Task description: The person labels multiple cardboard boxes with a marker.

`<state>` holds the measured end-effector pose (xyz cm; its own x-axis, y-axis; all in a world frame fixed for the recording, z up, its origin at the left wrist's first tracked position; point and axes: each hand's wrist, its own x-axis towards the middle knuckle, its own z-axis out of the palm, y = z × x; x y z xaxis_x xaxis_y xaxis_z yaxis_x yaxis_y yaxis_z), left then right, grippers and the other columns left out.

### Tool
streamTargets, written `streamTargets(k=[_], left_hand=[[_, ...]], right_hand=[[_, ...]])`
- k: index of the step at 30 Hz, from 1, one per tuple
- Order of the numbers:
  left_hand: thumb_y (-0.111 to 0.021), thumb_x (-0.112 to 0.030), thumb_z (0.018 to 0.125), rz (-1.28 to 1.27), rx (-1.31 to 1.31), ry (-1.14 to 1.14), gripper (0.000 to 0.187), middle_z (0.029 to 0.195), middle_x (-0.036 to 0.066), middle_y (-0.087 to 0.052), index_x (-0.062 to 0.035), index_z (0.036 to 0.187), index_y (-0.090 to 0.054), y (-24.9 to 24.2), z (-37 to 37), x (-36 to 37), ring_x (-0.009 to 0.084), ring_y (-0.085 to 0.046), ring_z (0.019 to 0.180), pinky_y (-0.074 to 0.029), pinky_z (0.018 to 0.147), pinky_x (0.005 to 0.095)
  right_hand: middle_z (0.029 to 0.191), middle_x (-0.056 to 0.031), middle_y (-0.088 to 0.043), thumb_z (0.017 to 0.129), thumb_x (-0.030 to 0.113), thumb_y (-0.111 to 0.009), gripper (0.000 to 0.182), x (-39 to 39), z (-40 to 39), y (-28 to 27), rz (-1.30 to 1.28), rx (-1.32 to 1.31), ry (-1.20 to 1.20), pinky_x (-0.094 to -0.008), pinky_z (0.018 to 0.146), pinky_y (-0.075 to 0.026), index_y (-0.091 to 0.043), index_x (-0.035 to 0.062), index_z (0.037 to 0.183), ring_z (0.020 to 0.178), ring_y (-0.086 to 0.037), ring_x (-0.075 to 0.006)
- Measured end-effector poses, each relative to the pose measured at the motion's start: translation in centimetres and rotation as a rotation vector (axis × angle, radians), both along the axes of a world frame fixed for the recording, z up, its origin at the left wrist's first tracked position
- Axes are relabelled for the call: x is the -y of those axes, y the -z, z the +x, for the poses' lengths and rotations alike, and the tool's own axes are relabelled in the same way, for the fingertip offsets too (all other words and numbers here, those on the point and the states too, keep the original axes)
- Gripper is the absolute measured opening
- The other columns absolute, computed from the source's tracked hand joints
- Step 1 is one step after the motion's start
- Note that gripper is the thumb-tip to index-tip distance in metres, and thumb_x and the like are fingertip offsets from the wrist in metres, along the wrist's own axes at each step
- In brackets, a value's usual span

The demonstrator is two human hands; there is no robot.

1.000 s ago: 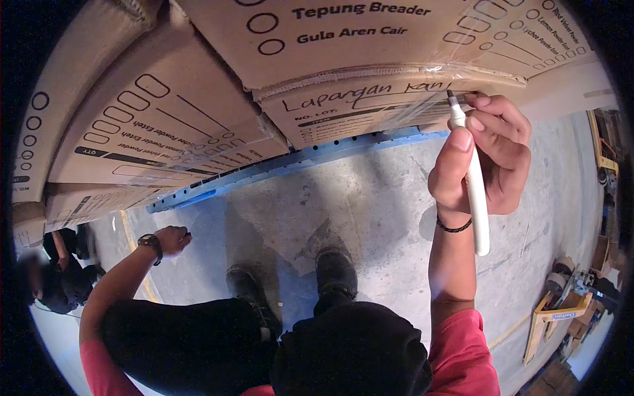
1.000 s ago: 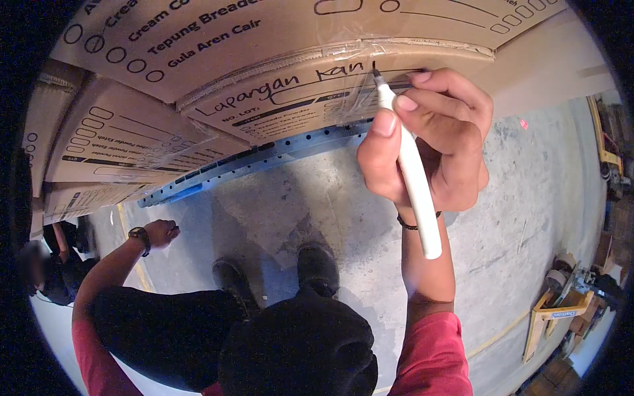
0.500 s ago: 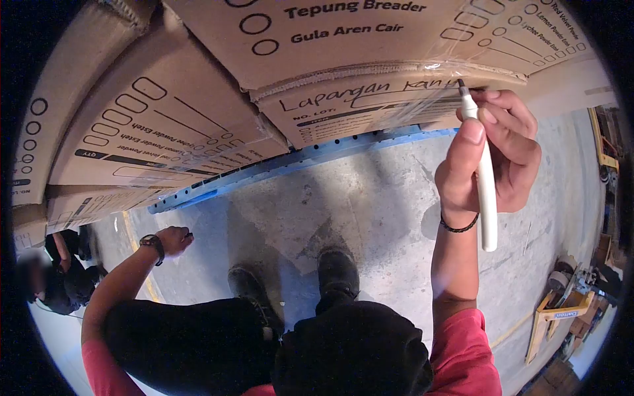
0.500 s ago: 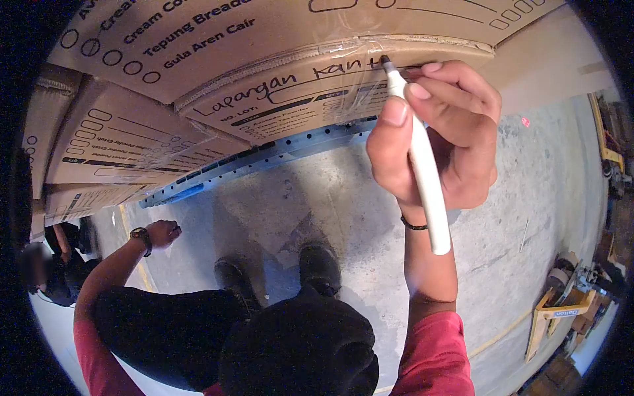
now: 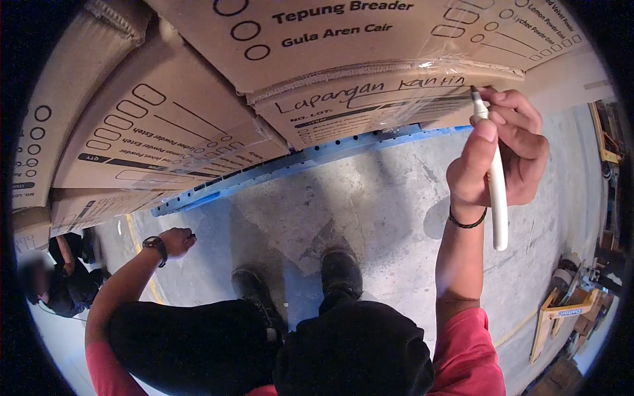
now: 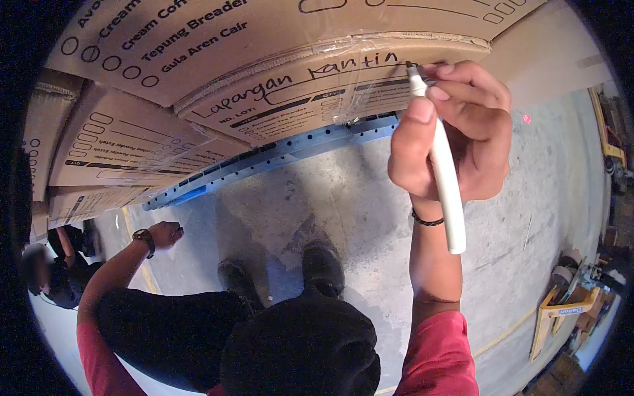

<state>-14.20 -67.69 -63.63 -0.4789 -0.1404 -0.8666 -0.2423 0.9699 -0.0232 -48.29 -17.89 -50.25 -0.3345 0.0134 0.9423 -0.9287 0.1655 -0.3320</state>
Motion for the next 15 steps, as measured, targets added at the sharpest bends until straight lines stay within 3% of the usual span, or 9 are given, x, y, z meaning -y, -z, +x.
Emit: streamTargets(k=[5, 8, 11, 14, 15], left_hand=[[-0.051, -0.042, 0.107, 0.002, -0.021, -0.006, 0.043, 0.107, 0.025, -0.075, -0.0028, 0.109, -0.068, -0.3, 0.2, 0.1, 0.0454, -0.071, 0.103, -0.055, 0.091, 0.0557], [-0.051, -0.042, 0.107, 0.004, -0.032, -0.007, 0.043, 0.107, 0.025, -0.075, -0.003, 0.109, -0.068, 0.0, 0.3, 0.1, 0.0453, -0.071, 0.103, -0.056, 0.091, 0.0557], [-0.052, -0.043, 0.106, -0.012, -0.012, -0.013, 0.043, 0.107, 0.025, -0.075, -0.0034, 0.109, -0.069, -0.6, -0.2, -0.3, 0.0451, -0.071, 0.103, -0.056, 0.092, 0.0557], [-0.052, -0.043, 0.106, -0.016, 0.0, -0.011, 0.043, 0.106, 0.025, -0.075, -0.0035, 0.109, -0.069, -0.5, -0.2, -0.3, 0.0452, -0.071, 0.104, -0.055, 0.092, 0.0559], [-0.051, -0.043, 0.106, -0.011, -0.015, -0.006, 0.044, 0.106, 0.025, -0.075, -0.0035, 0.109, -0.069, -0.5, -0.1, -0.2, 0.0453, -0.071, 0.103, -0.055, 0.092, 0.056]], right_hand=[[0.096, -0.0234, -0.07, 0.091, 0.008, -0.077, 0.024, -0.7, -0.2, -0.4, 0.102, -0.029, 0.055, -0.0391, 0.086, -0.064, -0.056, -0.0034, 0.09, 0.1, -0.07, -0.0289], [0.094, -0.0227, -0.071, 0.091, 0.009, -0.077, 0.024, -0.7, -0.5, -0.2, -0.111, -0.004, -0.008, -0.0394, 0.088, -0.062, -0.057, -0.0036, 0.088, 0.101, -0.07, -0.0289], [0.08, -0.0194, -0.07, 0.1, 0.009, -0.069, 0.02, -1.7, 0.0, -1.2, 0.256, -0.053, 0.191, -0.0468, 0.092, -0.061, -0.056, -0.0047, 0.095, 0.104, -0.069, -0.0336], [0.078, -0.0184, -0.071, 0.101, 0.01, -0.069, 0.019, -1.0, -0.7, -0.3, 0.037, -0.05, 0.062, -0.0465, 0.094, -0.06, -0.057, -0.0045, 0.096, 0.104, -0.069, -0.0331], [0.079, -0.0183, -0.072, 0.1, 0.008, -0.068, 0.017, -1.2, -0.8, -0.6, 0.068, -0.077, 0.089, -0.0464, 0.093, -0.059, -0.057, -0.0036, 0.096, 0.103, -0.069, -0.033]])
